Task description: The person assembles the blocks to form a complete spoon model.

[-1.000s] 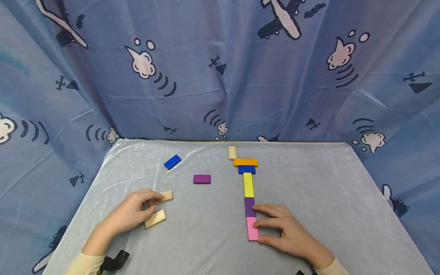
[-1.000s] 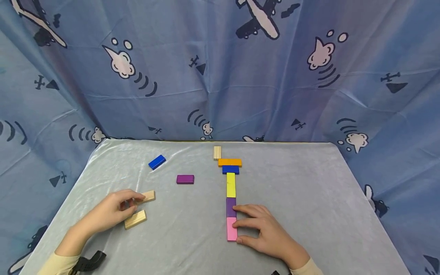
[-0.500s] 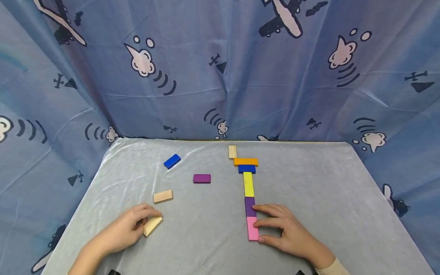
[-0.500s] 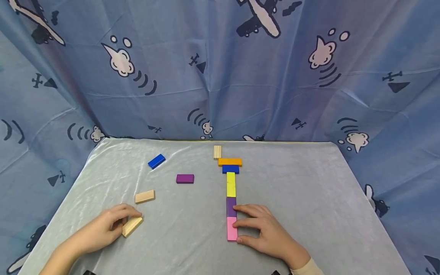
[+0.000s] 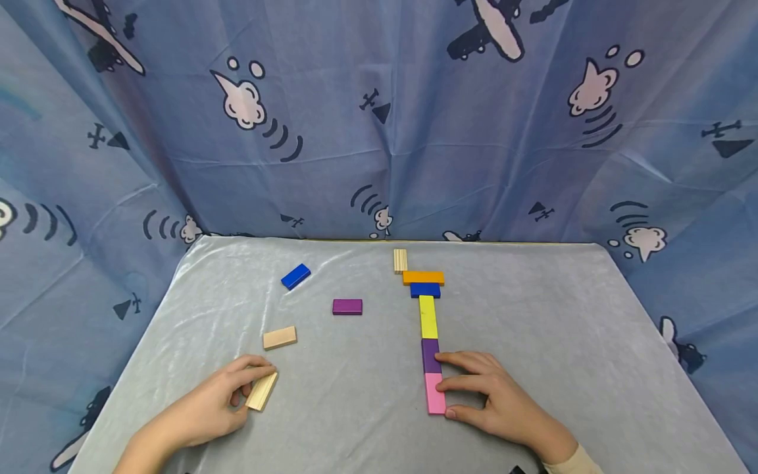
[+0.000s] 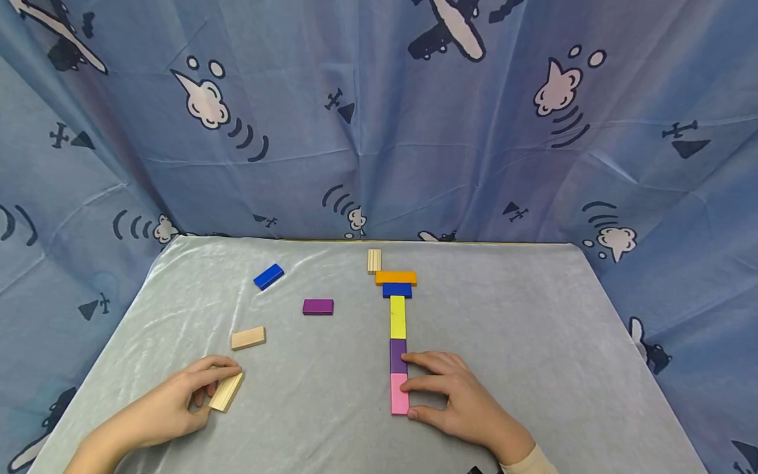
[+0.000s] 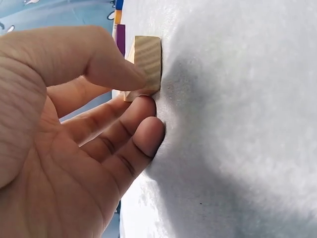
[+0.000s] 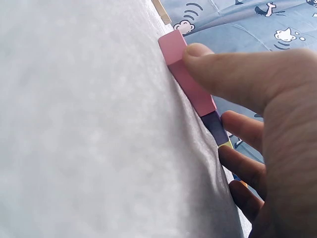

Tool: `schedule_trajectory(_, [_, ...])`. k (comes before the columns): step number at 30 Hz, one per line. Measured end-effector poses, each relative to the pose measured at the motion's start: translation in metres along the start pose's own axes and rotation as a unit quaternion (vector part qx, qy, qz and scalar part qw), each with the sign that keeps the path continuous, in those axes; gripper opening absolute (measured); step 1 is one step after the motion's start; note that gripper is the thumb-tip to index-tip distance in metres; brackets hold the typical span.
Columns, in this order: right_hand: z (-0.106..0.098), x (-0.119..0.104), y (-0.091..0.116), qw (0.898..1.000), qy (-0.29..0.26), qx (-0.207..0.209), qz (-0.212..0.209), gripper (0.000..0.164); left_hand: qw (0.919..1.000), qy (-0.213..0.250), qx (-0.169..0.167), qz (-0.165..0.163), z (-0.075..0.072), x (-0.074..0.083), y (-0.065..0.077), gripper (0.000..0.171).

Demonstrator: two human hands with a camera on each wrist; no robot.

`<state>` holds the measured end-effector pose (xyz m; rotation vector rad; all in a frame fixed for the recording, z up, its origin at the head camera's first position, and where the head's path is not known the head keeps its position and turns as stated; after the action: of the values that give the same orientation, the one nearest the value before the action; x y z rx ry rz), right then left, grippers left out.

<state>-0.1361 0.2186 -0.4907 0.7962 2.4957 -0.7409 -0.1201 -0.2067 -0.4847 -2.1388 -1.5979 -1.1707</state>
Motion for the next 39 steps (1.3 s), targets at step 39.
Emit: schedule_trajectory(39, [0.000, -0.001, 0.000, 1.000, -0.001, 0.009, -0.011, 0.035, 0.9909, -0.076, 0.046, 0.101, -0.008, 0.051, -0.063, 0.062])
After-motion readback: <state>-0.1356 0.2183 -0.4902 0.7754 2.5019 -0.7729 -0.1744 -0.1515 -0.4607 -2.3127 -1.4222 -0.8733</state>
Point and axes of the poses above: each hand's wrist, its own y-axis away from the middle knuckle, its own z-axis out of the palm, x = y × z, the point moved 9 cm from there along -y, towards the middle knuckle, and after that the axes turned 11 degrees about -z, right-handed, at the moved point
